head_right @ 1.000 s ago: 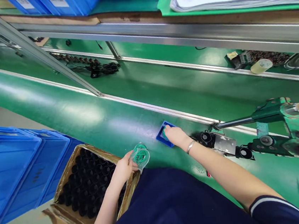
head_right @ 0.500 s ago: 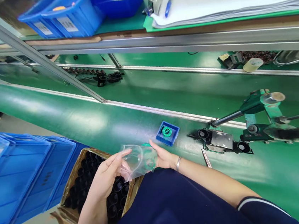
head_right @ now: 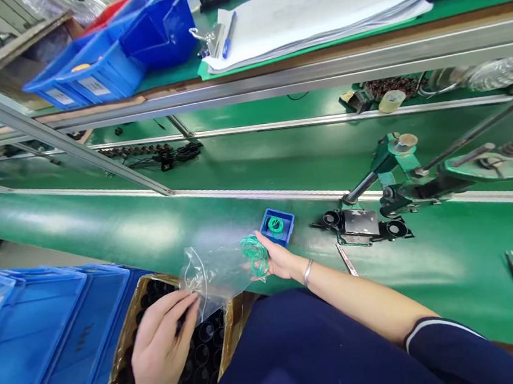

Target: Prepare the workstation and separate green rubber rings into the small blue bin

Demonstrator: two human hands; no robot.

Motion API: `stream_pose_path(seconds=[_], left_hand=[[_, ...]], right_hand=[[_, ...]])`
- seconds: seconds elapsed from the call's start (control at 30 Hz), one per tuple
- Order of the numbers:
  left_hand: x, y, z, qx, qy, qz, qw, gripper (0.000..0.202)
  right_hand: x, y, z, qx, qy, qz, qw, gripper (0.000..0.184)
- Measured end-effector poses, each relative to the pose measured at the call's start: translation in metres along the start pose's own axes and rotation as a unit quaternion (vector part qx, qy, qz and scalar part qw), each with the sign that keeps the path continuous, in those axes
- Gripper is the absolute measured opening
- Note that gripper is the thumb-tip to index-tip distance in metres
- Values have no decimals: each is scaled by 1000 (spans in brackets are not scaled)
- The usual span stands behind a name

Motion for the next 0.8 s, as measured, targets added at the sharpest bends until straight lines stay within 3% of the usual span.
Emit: stream_pose_path(seconds=[0.07,0.13,0.2,0.27,0.33,0.53,0.8], left_hand=[[6,11,4,177,-30,42,983,39],[13,27,7,316,-65,61,944,40],[18,45,10,415,-101,80,901,45],[19,64,11,459,-126,101,874,48],[18,84,11,455,-146,114,871,49],[8,132,10,352,-173,144,908,40],[-2,152,3,328,-149,117,925,30]], right_hand=[[-2,0,3,4,4,4,1000,58],[-5,2,6,8,5,20,1000,57],[-6,5,10,30,3,38,999,55],[-7,12,14,68,-6,49,996,53],[-6,19,18,98,-16,56,993,53],[0,27,31,107,-8,52,993,51],[4,22,34,112,47,42,992,55]])
Point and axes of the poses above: each hand's wrist, its own z-axis away from the middle knuckle, its own y-axis out of the palm, x = y × z, the point moved 2 cm from there along -z, towards the middle knuckle, and after that the axes turned 13 degrees about -y, right-handed, at the moved point
